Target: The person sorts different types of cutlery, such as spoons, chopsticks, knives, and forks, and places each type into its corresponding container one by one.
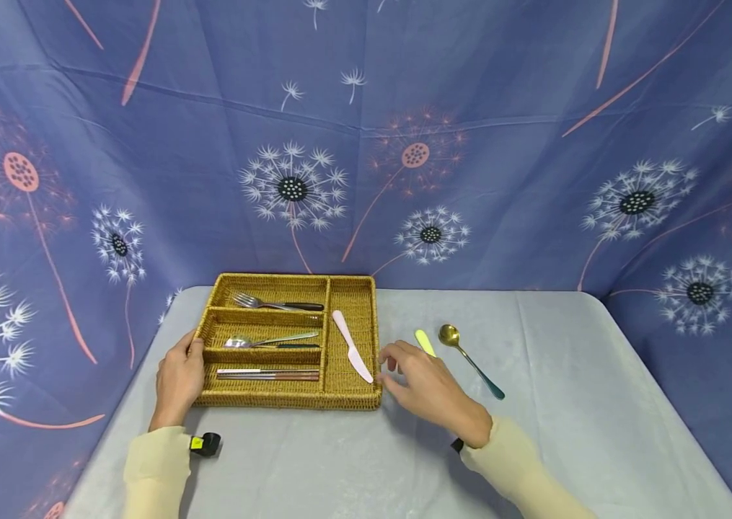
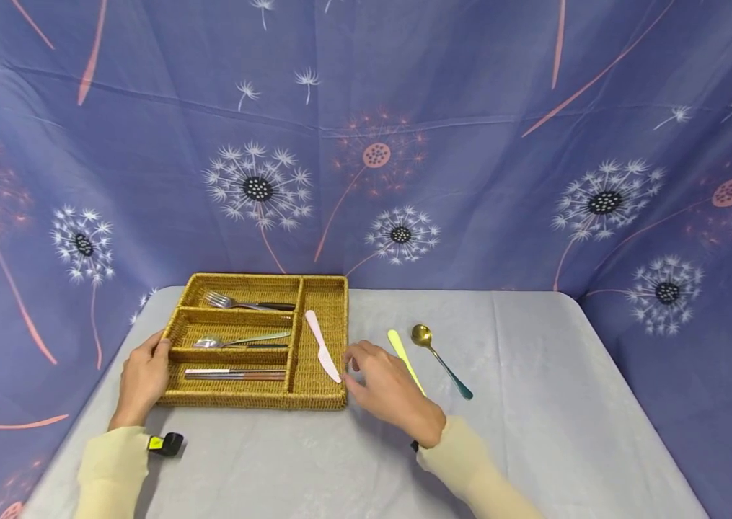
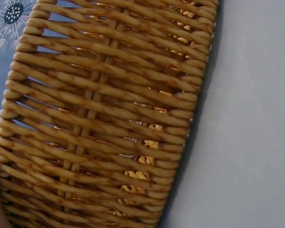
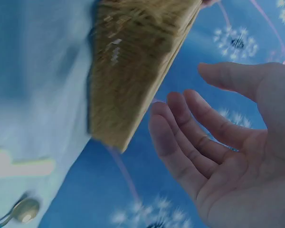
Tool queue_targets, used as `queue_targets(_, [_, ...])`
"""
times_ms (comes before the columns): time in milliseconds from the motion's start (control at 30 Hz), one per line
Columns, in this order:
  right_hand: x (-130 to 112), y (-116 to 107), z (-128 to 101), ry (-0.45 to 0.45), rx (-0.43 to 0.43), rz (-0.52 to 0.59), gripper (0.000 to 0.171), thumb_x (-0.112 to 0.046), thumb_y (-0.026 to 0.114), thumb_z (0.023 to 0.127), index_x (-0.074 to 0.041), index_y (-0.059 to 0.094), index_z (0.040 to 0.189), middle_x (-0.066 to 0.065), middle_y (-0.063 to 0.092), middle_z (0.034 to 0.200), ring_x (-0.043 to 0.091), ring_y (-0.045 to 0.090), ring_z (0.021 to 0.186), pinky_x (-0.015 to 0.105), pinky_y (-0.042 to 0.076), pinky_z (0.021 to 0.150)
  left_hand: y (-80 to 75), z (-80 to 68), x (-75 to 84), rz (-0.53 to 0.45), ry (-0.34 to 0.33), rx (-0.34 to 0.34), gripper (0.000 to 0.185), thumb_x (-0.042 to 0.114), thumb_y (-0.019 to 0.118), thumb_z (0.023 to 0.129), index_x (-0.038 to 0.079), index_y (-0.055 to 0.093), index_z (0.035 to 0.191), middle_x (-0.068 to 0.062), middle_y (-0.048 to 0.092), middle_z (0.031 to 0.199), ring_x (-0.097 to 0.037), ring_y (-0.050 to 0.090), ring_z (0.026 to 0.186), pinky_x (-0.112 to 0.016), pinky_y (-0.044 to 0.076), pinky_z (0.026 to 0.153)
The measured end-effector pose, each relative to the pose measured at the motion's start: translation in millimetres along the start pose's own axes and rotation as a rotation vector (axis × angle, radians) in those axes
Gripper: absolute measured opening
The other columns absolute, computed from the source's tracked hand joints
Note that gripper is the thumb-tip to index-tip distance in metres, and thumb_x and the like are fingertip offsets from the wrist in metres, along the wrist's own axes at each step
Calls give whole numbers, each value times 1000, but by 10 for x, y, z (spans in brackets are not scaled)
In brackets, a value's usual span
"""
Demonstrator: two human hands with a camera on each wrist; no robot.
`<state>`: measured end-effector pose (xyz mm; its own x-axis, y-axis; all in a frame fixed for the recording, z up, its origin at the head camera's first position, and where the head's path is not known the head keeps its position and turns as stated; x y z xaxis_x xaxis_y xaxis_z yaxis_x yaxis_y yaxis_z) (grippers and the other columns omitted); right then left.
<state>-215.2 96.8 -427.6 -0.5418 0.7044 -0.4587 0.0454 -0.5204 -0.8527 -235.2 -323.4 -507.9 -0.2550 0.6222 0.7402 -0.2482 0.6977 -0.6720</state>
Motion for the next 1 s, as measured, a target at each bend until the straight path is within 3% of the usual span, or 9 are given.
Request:
queue_targets(233, [356,-108,-250,132,2,-10,15,-16,84,93,-16,74,104,-10,62,88,7,55,70,24,46,59,-1,-19,7,-4,4,5,62,41,25,117,7,39,167,-31,43,163,-59,40,146,-74,31,117])
queue_targets(567, [837,-159,-575,287,-6,44,11,-6,80,94,-12,73,100,-10,62,80,3,53,65,24,46,56,-5,-29,15,-10,0,4,63,42,25,116,8,38,168,-29,42,164,-58,39,147,-73,30,118])
queue_targets(1000, [1307,-450,-788,373,58,-36,7,-5,77,94,-8,72,97,-5,60,76,8,51,64,29,42,55,-3,-20,14,-1,7,9,63,42,25,116,7,39,167,-30,43,163,-59,40,146,-74,31,117])
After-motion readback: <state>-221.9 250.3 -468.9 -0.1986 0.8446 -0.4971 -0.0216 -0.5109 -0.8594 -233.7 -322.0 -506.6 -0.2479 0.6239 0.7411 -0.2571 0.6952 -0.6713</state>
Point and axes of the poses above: each hand's wrist, its own z-axis towards the middle knuckle, its own y-axis out of the palm, x = y × z, the point moved 7 cm from there along z, towards the middle knuckle
